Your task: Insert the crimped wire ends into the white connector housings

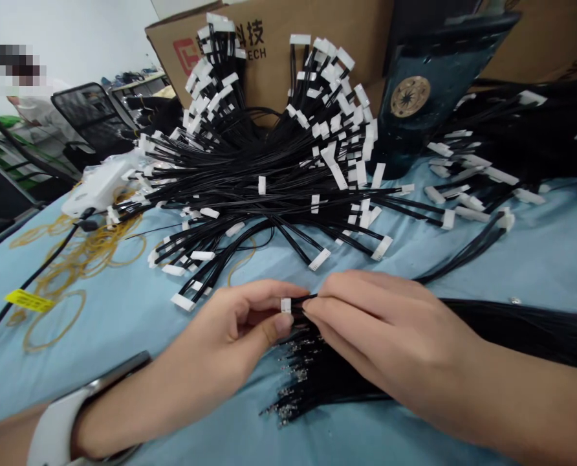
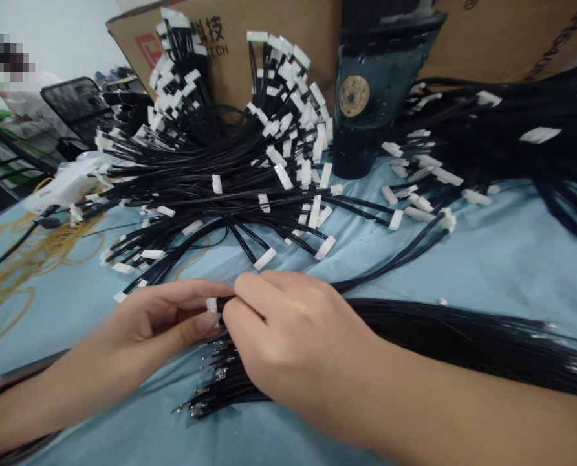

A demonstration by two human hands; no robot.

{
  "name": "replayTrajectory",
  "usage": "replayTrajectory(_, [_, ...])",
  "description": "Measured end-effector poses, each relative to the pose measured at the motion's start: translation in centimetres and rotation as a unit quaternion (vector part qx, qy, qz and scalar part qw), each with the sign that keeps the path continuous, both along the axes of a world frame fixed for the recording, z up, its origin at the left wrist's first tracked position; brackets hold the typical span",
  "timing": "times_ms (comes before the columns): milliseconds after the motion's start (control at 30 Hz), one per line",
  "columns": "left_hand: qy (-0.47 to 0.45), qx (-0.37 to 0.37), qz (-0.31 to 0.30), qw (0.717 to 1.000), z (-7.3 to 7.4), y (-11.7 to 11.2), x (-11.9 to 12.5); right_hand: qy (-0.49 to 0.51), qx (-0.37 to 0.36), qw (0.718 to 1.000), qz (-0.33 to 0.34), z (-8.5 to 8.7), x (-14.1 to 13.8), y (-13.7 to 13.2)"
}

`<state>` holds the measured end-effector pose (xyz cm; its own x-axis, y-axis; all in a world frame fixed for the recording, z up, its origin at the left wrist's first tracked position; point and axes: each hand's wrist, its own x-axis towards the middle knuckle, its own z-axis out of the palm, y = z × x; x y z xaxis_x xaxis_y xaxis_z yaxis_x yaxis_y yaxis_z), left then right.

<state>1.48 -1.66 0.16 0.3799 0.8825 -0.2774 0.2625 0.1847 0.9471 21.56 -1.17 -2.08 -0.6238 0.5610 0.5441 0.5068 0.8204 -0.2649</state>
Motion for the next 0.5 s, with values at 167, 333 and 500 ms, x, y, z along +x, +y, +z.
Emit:
replayTrajectory(167, [-0.05,-0.065,0.015,0.997,0.0,0.5,-0.3,-0.048,-0.028,0.998,-0.007,0.8,0.2,-1.2])
replayTrajectory(333, [-0.105,-0.1,0.03,0.989,-0.1,0.6,-0.7,-0.125,-0.028,0.992,0.007,0.3,-0.3,-2.3])
replayTrajectory(500, [-0.107,-0.09,0.027,0.99,-1.0,0.5,-1.3,-0.121,0.011,0.993,-0.009,0.8,-0.3,-2.2])
